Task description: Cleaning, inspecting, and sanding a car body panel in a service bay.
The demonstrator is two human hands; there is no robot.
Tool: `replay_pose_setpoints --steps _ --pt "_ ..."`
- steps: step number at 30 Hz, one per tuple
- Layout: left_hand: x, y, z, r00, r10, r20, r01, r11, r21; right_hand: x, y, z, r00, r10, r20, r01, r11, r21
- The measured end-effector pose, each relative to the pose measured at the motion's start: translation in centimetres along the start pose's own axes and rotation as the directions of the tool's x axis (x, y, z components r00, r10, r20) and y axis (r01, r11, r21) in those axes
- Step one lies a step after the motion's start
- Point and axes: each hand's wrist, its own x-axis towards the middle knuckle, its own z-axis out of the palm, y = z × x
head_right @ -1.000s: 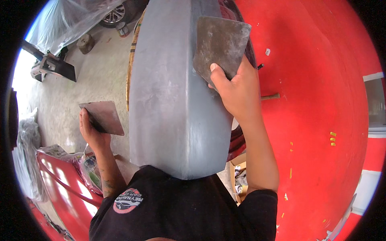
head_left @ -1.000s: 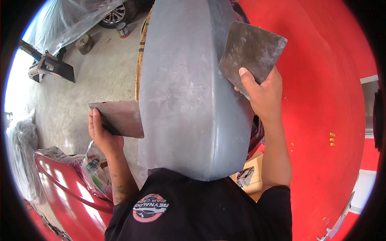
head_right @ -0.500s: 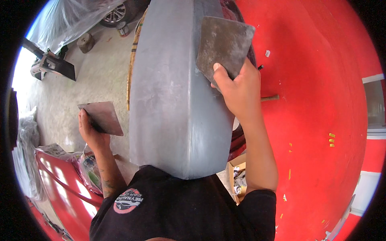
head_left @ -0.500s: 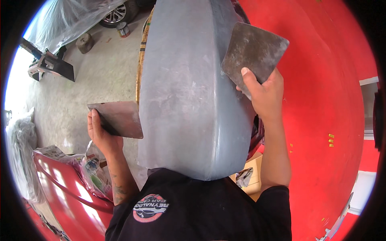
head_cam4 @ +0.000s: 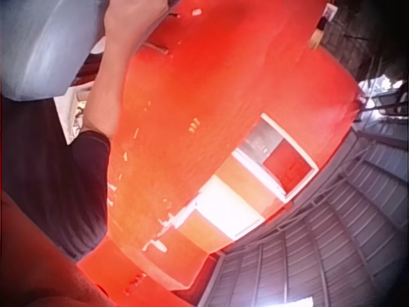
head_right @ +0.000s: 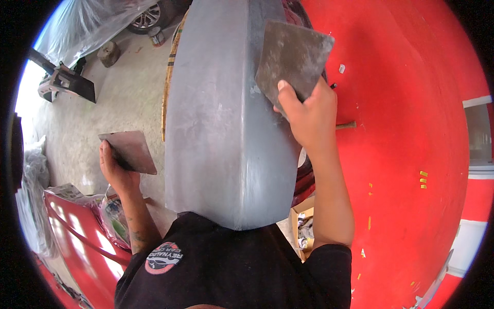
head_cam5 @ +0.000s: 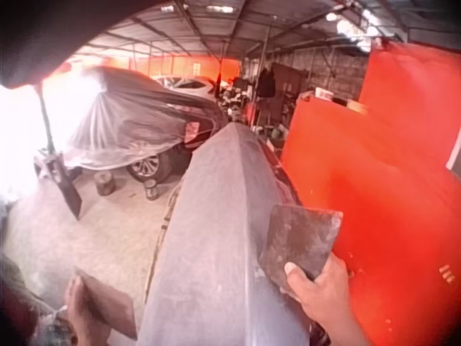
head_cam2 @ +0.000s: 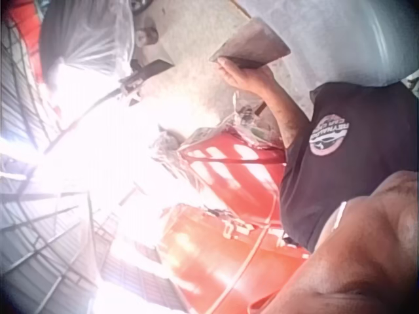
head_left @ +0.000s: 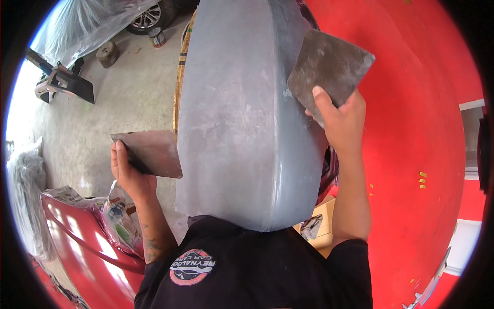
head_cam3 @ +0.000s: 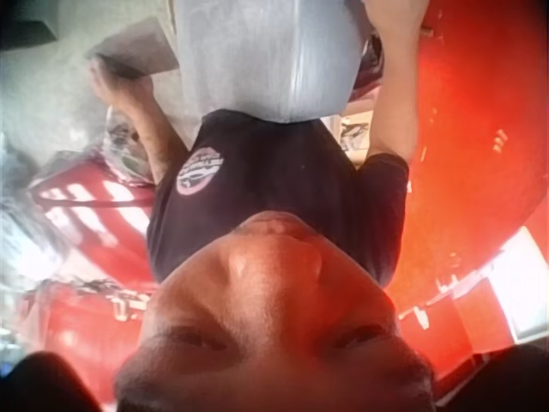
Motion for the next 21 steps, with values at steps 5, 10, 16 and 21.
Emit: replay_pose_setpoints --steps 5,10,16,21 --pt "0.1 -0.1 -0.2 1.0 -0.004 -0.006 0.004 1.0 0.0 0.3 0.2 -0.8 0.999 0.012 0.051 -0.01 0.999 -0.039" --pt "0.1 -0.1 -0.2 1.0 -0.002 0.0 0.002 1.0 0.0 -0.4 -0.1 -0.4 1.0 0.003 0.016 -0.003 1.0 -0.019" --pt "0.0 0.0 -0.1 1.0 0.003 -0.015 -0.003 1.0 0.016 -0.7 0.3 -0.4 1.0 -0.008 -0.005 0.008 1.0 -0.011" --pt "0.1 -0.2 -0.3 1.0 0.003 -0.021 -0.002 0.999 0.036 0.0 0.1 -0.2 1.0 0.027 0.012 -0.027 0.999 -0.023"
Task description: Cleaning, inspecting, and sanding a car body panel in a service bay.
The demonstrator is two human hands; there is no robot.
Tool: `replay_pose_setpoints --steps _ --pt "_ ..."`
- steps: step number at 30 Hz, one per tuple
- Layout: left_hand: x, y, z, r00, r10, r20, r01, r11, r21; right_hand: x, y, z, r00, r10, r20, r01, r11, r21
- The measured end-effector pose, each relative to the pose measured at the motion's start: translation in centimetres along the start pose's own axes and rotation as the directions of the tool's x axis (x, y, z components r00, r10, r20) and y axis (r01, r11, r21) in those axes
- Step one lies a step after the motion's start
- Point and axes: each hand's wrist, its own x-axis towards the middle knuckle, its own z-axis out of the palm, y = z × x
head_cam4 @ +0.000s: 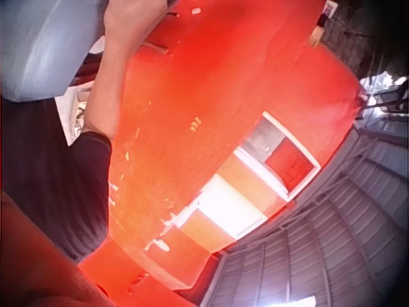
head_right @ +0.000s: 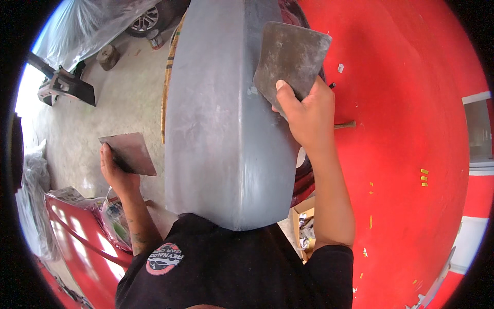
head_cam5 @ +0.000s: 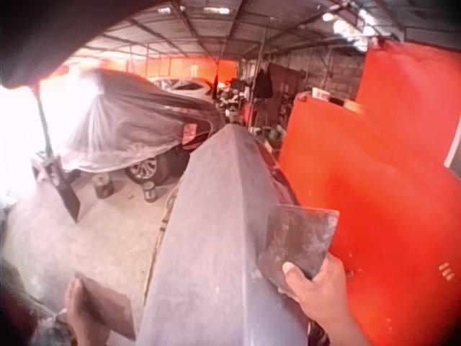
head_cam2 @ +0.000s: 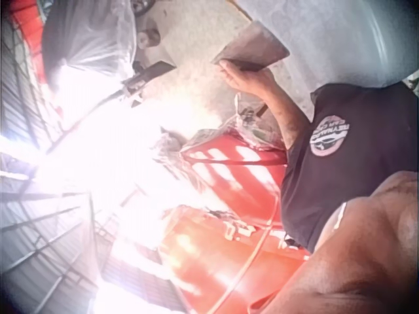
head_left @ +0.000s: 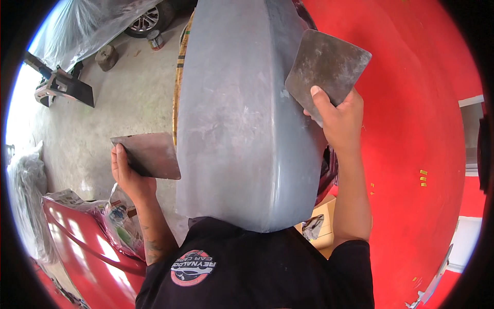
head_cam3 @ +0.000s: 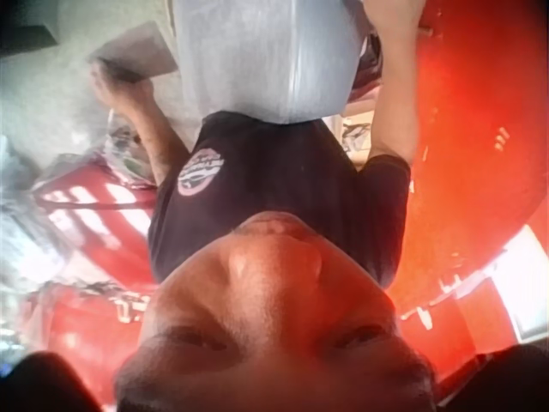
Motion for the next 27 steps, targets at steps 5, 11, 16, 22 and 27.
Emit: replay_pose_setpoints --steps 5,11,16,22,27 --pt "-0.2 0.5 0.7 1.0 -0.019 0.004 0.019 1.0 0.008 -0.2 -0.3 -0.7 0.999 -0.018 0.027 0.019 0.999 -0.049" --pt "-0.2 0.2 0.2 1.0 0.011 0.016 -0.011 1.0 0.0 -1.2 -0.1 -0.9 0.999 -0.038 0.038 0.042 0.994 -0.098" --pt "0.1 0.2 0.4 0.999 0.013 0.029 -0.013 1.0 -0.021 -0.9 -0.6 -0.7 0.996 -0.024 0.083 0.03 0.997 -0.07" --pt "0.1 0.3 0.1 1.0 0.023 -0.012 -0.024 0.999 -0.03 -1.6 -1.2 -0.4 0.996 -0.041 0.079 0.04 0.999 0.014" --pt "-0.1 0.6 -0.7 1.0 0.024 -0.006 -0.024 0.999 -0.027 -0.5 -0.6 -0.9 0.993 -0.109 -0.04 0.112 0.989 0.1"
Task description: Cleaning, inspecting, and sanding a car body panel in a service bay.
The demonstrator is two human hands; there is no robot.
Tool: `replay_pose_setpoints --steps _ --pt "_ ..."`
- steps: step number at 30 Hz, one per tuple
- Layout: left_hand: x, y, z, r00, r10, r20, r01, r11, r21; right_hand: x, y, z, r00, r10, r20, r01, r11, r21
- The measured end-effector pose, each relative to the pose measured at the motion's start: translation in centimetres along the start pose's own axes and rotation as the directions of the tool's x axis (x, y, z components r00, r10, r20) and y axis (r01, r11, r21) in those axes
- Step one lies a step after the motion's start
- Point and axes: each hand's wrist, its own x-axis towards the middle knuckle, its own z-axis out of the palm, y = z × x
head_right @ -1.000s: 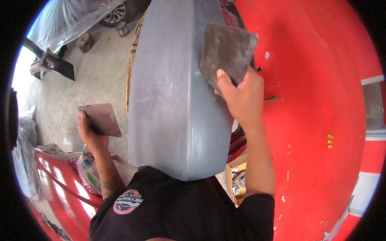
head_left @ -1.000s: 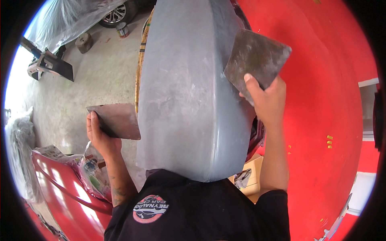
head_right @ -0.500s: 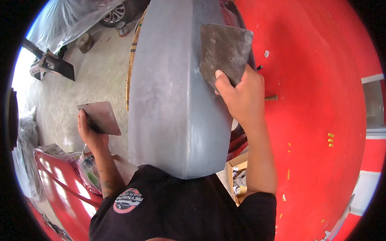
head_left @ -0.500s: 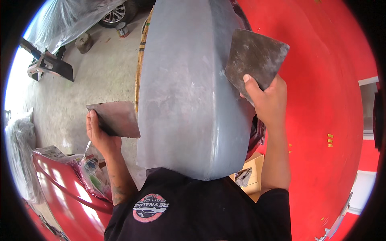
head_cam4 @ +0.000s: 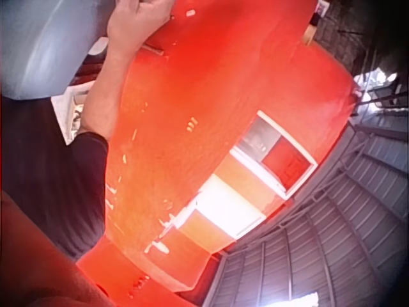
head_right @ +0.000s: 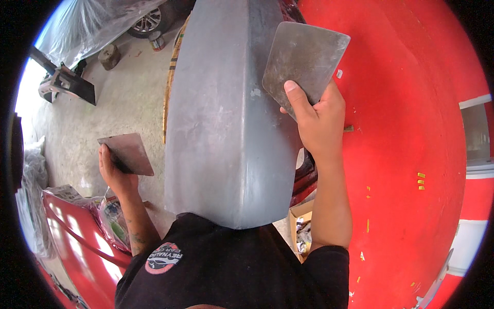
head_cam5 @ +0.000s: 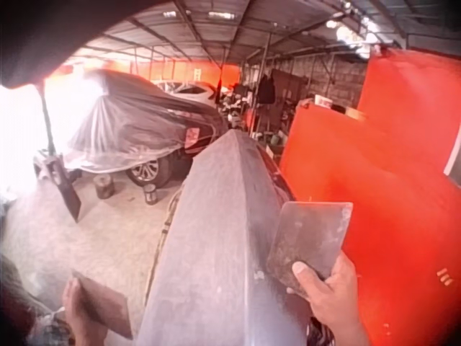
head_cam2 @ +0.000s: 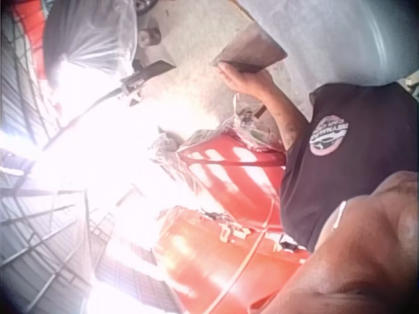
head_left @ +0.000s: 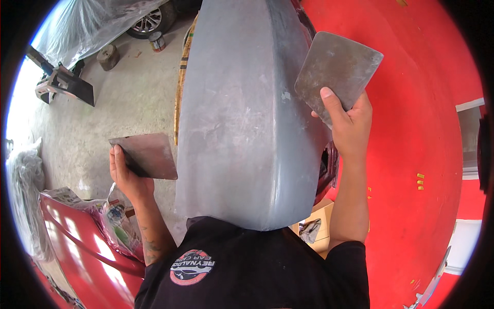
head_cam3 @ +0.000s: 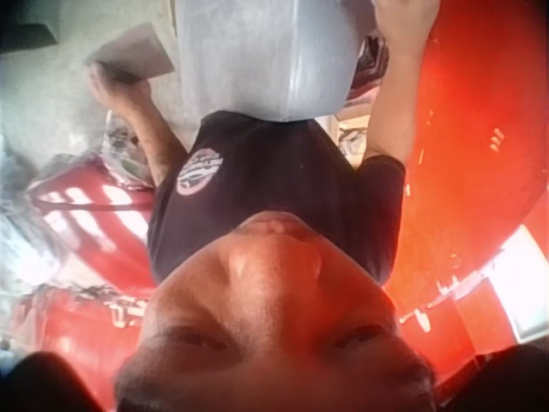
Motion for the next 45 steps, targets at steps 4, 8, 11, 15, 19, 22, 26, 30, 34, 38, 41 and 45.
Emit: replay_pose_setpoints --steps 4,8,11,15,19,22,26,30,34,38,41,45 --pt "-0.1 0.2 -0.1 0.999 -0.002 -0.036 0.002 1.0 0.006 0.1 0.6 0.4 1.0 0.02 0.022 -0.021 1.0 0.016" --pt "-0.1 0.3 0.0 1.0 -0.003 -0.031 0.004 1.0 0.018 0.0 1.0 0.8 0.999 0.032 -0.011 -0.032 0.999 -0.01" --pt "0.0 0.2 -0.3 1.0 0.002 -0.026 -0.002 1.0 0.013 0.2 0.5 0.7 0.998 0.046 0.045 -0.042 0.995 -0.089" --pt "0.1 0.2 -0.1 1.0 -0.009 -0.009 0.009 1.0 -0.014 0.0 0.6 1.1 0.998 0.064 0.0 -0.064 0.998 -0.025" --pt "0.1 0.0 -0.3 1.0 -0.009 0.016 0.009 1.0 -0.025 0.1 0.9 0.8 0.997 0.074 0.01 -0.073 0.995 -0.065" --pt "0.1 0.0 -0.4 1.0 -0.007 0.004 0.008 1.0 -0.02 -0.2 1.2 1.0 0.999 0.05 0.003 -0.05 0.998 -0.027" --pt "0.2 0.1 -0.7 1.0 -0.003 0.011 0.003 1.0 -0.007 -0.1 0.7 0.6 0.997 0.052 0.054 -0.046 0.993 -0.11" --pt "0.0 0.3 -0.1 1.0 -0.011 -0.013 0.011 1.0 -0.013 0.0 1.4 0.9 0.999 0.029 -0.035 -0.03 0.999 -0.033" --pt "0.2 0.0 -0.6 1.0 0.002 -0.013 -0.002 1.0 0.006 0.2 1.2 0.7 0.998 0.058 0.0 -0.058 0.997 -0.051" --pt "-0.2 0.2 0.2 0.999 -0.004 -0.039 0.003 1.0 -0.007 -0.3 1.9 1.0 0.999 0.028 -0.047 -0.028 1.0 -0.001" --pt "0.0 0.4 -0.1 1.0 -0.008 -0.007 0.008 1.0 0.019 0.3 1.8 0.6 1.0 0.017 0.009 -0.016 0.997 -0.075" --pt "-0.1 0.3 -0.1 1.0 0.002 -0.028 -0.002 1.0 0.016 -0.2 1.4 1.0 0.999 0.01 -0.047 -0.011 1.0 -0.023"
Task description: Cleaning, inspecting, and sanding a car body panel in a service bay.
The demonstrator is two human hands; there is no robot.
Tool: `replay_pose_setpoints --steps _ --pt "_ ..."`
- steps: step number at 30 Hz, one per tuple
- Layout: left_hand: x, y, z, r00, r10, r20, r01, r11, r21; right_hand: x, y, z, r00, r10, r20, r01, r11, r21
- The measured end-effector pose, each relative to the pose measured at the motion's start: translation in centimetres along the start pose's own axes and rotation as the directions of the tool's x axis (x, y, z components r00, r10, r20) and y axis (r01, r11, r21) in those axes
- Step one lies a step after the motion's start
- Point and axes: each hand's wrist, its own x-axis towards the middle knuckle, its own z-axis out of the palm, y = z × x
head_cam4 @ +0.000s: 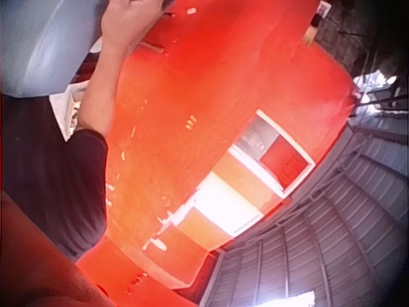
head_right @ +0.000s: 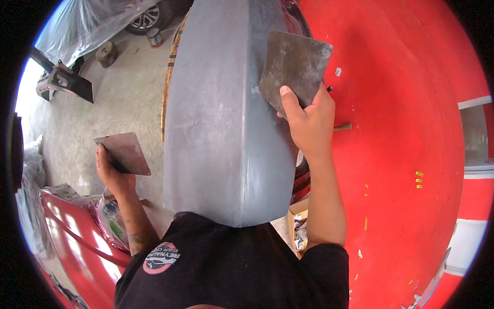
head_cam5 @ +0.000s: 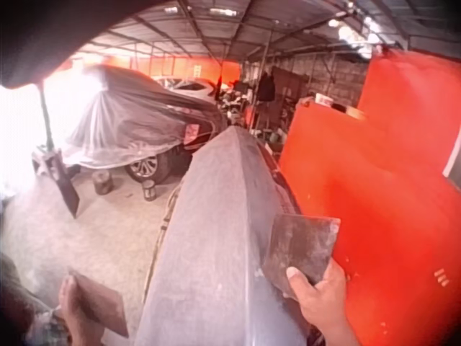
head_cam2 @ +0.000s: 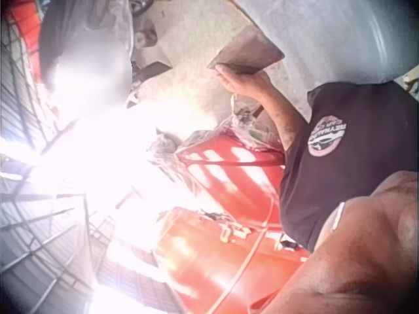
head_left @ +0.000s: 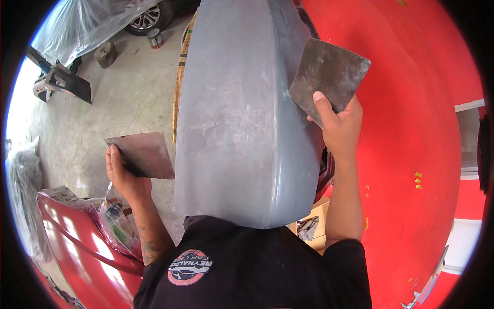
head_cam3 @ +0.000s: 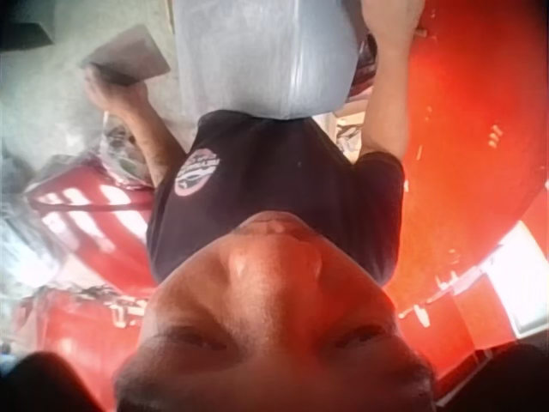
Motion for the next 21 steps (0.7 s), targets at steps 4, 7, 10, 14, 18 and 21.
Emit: replay_pose_setpoints --steps 4,7,10,14,18,21 --pt "0.1 -0.11 0.05 1.0 0.006 0.008 -0.005 1.0 -0.023 0.28 0.18 -0.17 1.0 0.002 0.024 -0.001 0.999 -0.049" --pt "0.1 0.16 0.1 1.0 0.002 0.002 -0.002 1.0 -0.009 -0.03 0.21 -0.19 1.0 0.004 0.014 -0.004 0.999 -0.035" --pt "0.14 0.23 -0.06 1.0 0.002 -0.009 -0.002 1.0 -0.022 0.41 0.18 0.04 1.0 0.008 0.021 -0.007 0.999 -0.037" --pt "-0.04 0.19 0.44 1.0 0.002 -0.009 -0.002 1.0 -0.025 0.19 0.54 -0.27 1.0 0.016 0.007 -0.016 1.0 0.003" --pt "0.0 0.07 -0.13 1.0 0.004 -0.011 -0.004 1.0 -0.011 0.53 0.01 -0.38 0.998 0.014 0.062 -0.009 0.997 -0.079" --pt "-0.16 0.17 0.37 1.0 0.005 -0.028 -0.005 1.0 -0.014 0.35 0.3 -0.03 1.0 -0.017 0.011 0.017 1.0 -0.022"
